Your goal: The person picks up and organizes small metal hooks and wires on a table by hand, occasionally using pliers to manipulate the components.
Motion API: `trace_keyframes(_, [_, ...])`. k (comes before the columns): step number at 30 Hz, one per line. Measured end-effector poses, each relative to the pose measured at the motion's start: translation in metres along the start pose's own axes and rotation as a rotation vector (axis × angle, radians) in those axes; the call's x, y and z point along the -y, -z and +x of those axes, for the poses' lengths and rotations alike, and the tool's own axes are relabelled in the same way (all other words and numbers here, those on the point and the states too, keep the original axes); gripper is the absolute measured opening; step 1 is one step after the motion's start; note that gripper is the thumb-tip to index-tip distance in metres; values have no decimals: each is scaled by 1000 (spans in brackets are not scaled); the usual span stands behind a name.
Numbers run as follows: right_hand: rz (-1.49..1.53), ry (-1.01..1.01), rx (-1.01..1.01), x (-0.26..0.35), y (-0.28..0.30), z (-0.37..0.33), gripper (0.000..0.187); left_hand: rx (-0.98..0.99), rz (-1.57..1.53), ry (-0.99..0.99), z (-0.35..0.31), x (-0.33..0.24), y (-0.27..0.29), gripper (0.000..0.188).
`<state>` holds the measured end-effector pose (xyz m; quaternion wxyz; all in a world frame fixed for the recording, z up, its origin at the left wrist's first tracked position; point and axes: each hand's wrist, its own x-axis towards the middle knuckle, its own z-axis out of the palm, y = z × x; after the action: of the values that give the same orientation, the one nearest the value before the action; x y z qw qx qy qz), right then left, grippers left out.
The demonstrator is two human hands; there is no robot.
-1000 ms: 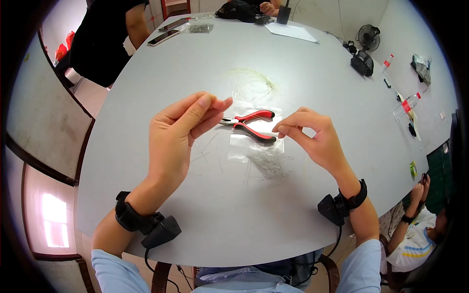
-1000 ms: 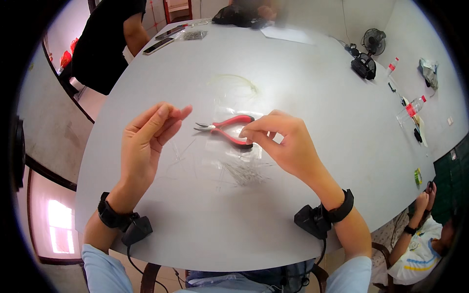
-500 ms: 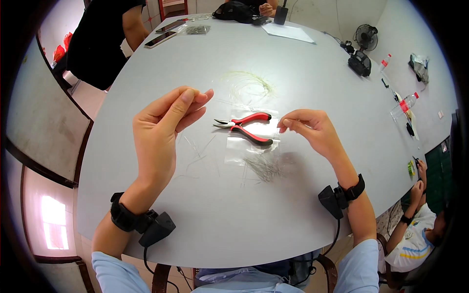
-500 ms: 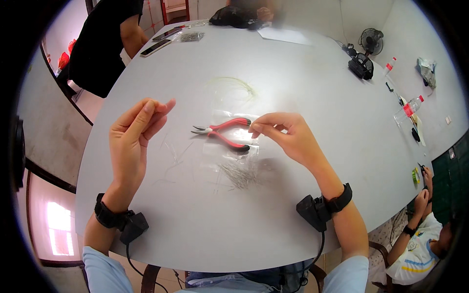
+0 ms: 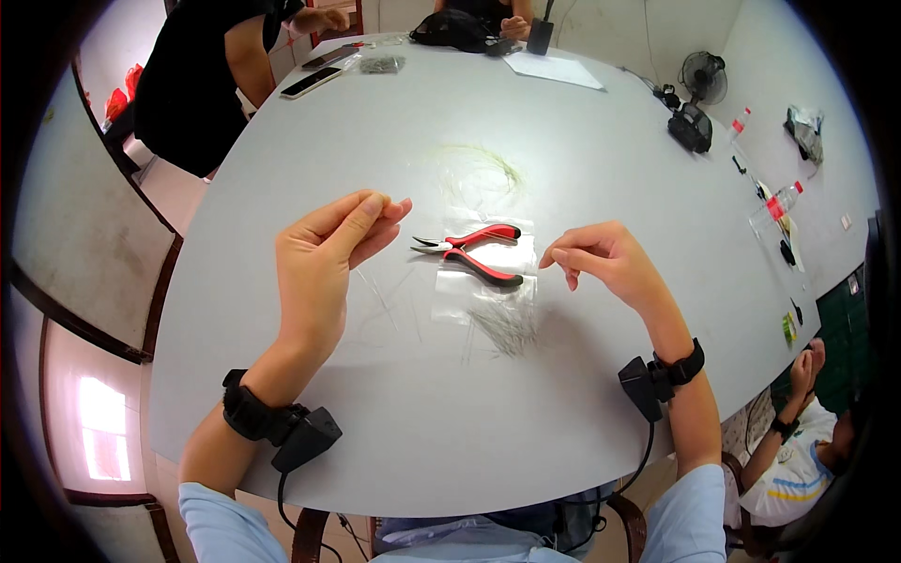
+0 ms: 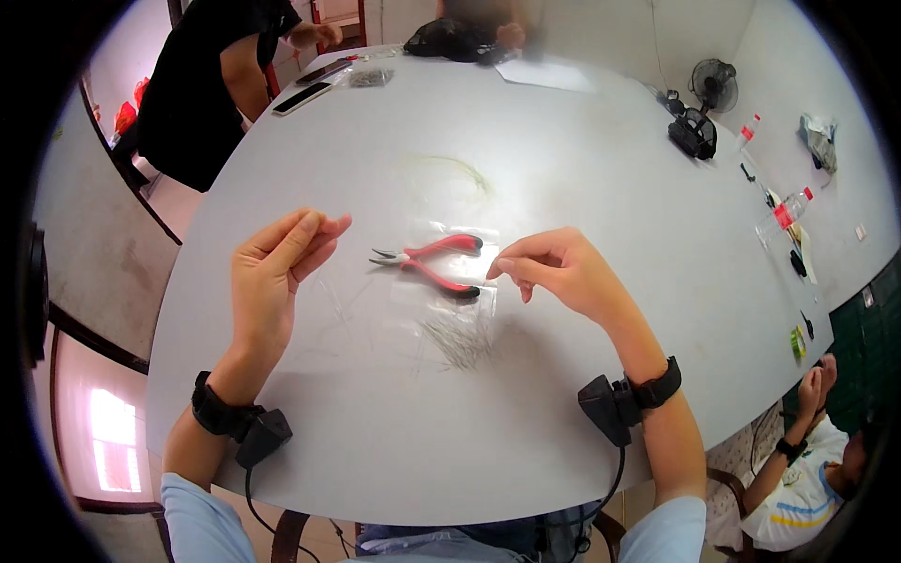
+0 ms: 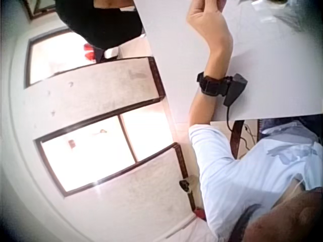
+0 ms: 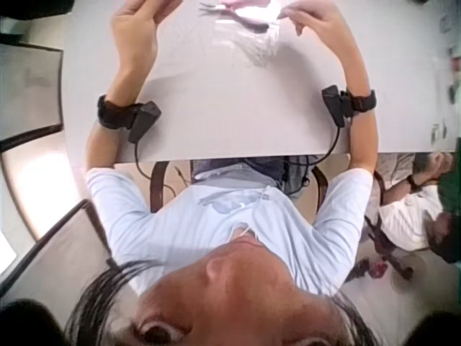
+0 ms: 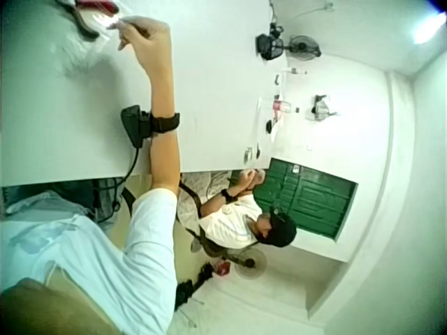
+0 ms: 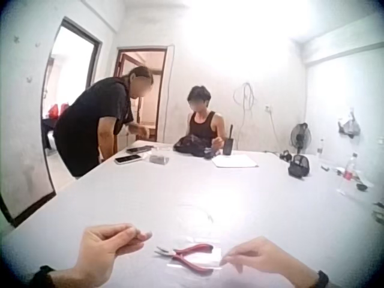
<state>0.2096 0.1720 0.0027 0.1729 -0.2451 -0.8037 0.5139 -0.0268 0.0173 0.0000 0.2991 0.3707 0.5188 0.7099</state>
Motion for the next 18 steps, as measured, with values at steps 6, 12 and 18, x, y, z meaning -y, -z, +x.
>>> trace_keyframes(6, [230,93,-47,-9,7,0,16,-4,-36,76,-1,0,-1,19])
trace_keyframes(12, [238,256,-35,-7,10,-1,14,7,-87,142,-1,0,-2,20])
trace_keyframes(18, [468,400,260,16,-9,-9,12,5,-130,273,-4,1,-5,20])
